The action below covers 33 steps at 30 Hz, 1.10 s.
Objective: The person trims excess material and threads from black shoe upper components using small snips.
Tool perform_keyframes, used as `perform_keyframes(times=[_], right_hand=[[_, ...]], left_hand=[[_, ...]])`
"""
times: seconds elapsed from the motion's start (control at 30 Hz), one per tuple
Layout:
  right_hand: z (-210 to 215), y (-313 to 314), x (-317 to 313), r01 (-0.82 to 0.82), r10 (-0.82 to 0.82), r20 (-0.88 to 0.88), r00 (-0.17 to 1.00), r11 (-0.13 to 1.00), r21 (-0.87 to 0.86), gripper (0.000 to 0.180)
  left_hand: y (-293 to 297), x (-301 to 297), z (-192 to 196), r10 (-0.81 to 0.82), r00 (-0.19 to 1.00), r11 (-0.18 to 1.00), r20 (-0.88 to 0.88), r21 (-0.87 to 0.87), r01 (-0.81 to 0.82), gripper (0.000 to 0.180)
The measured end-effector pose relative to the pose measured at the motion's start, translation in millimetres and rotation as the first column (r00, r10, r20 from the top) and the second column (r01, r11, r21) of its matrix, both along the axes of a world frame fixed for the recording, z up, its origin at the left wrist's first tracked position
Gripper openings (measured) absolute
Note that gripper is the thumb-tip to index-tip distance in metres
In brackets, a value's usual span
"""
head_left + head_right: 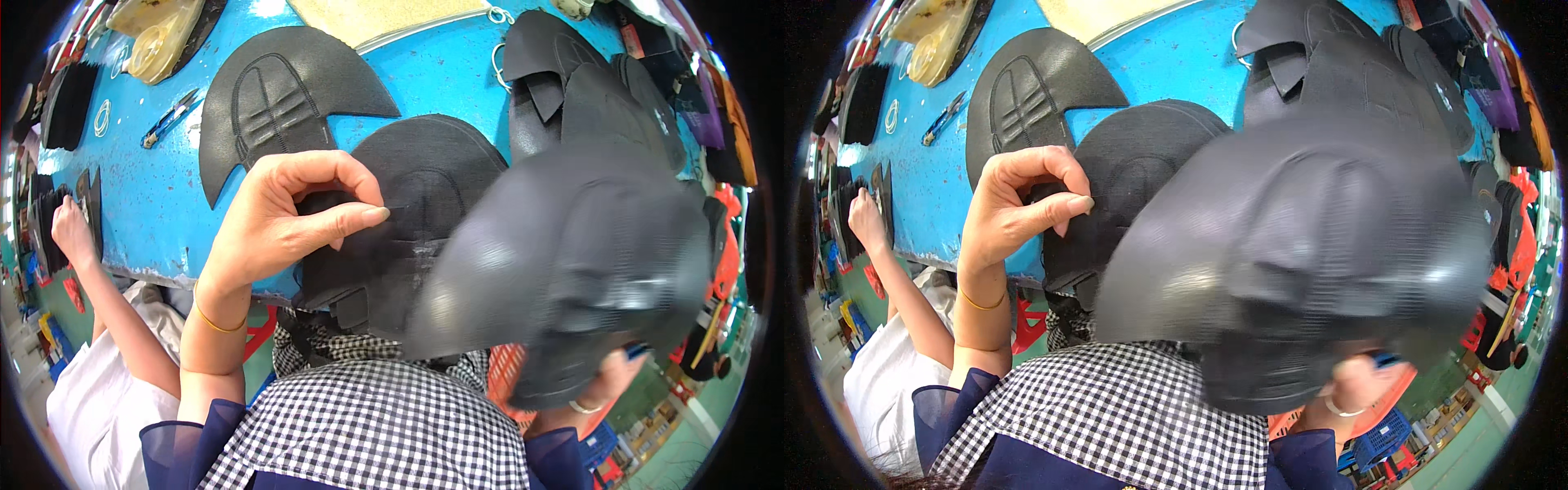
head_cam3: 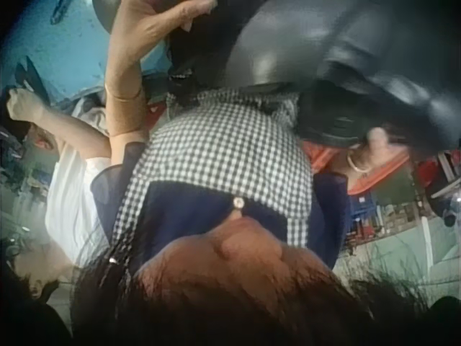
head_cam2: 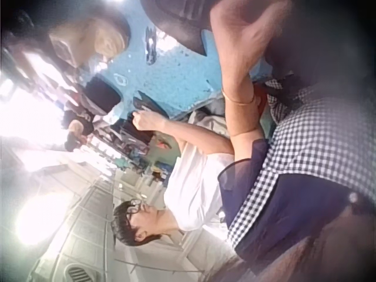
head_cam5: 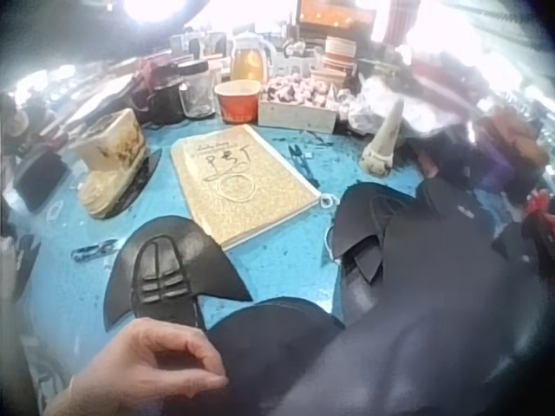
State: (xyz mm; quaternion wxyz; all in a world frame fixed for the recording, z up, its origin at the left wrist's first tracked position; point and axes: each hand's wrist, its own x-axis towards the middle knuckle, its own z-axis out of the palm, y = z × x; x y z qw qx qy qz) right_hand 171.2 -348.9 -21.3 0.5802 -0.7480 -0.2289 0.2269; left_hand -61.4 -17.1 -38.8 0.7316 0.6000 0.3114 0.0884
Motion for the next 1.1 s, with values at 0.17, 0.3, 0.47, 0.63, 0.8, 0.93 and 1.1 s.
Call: perform_keyframes(times=[0.17, 0.3, 0.47, 0.63, 0.8, 0.93, 1.1], right_hand=[[-5.1, 5.6, 111.7, 0.239, -0.247, 0.136, 0.959, 0.968, 0.07, 0.033], [3.1, 48.6, 126.9, 0.153, -0.149, 0.045, 0.988, 0.981, -0.116, 0.029], [9.2, 37.4, 121.2, 0.302, -0.34, 0.074, 0.937, 0.9, 0.315, 0.031], [-0.2, 64.2, 39.7, 0.074, -0.058, -0.062, 0.996, 0.957, 0.28, 0.026], [4.5, 82.5, 0.1, -0.292, 0.292, 0.003, 0.956, 0.956, -0.022, 0.021], [-1.2, 110.9, -13.7, -0.61, 0.659, 0.256, 0.707, 0.752, -0.249, 0.015], [-7.2, 144.7, -28.9, -0.623, 0.783, 0.584, 0.216, 0.571, -0.534, 0.016]], left_hand=[[16.3, 2.6, 17.4, -0.161, 0.987, 0.888, -0.02, 0.433, 0.154, 0.01], [28.0, 23.2, 26.6, -0.414, 0.906, 0.741, -0.086, 0.547, 0.391, 0.01], [24.7, 55.8, 32.5, -0.66, 0.686, 0.416, -0.305, 0.612, 0.673, 0.013], [22.2, 70.7, 25.7, -0.723, 0.559, 0.32, -0.406, 0.521, 0.792, 0.011], [18.4, 73.3, 15.4, -0.743, 0.569, 0.306, -0.352, 0.577, 0.757, 0.011], [14.2, 72.4, 14.8, -0.714, 0.592, 0.292, -0.374, 0.609, 0.737, 0.012], [9.9, 70.6, 17.3, -0.653, 0.637, 0.209, -0.41, 0.711, 0.672, 0.019]])
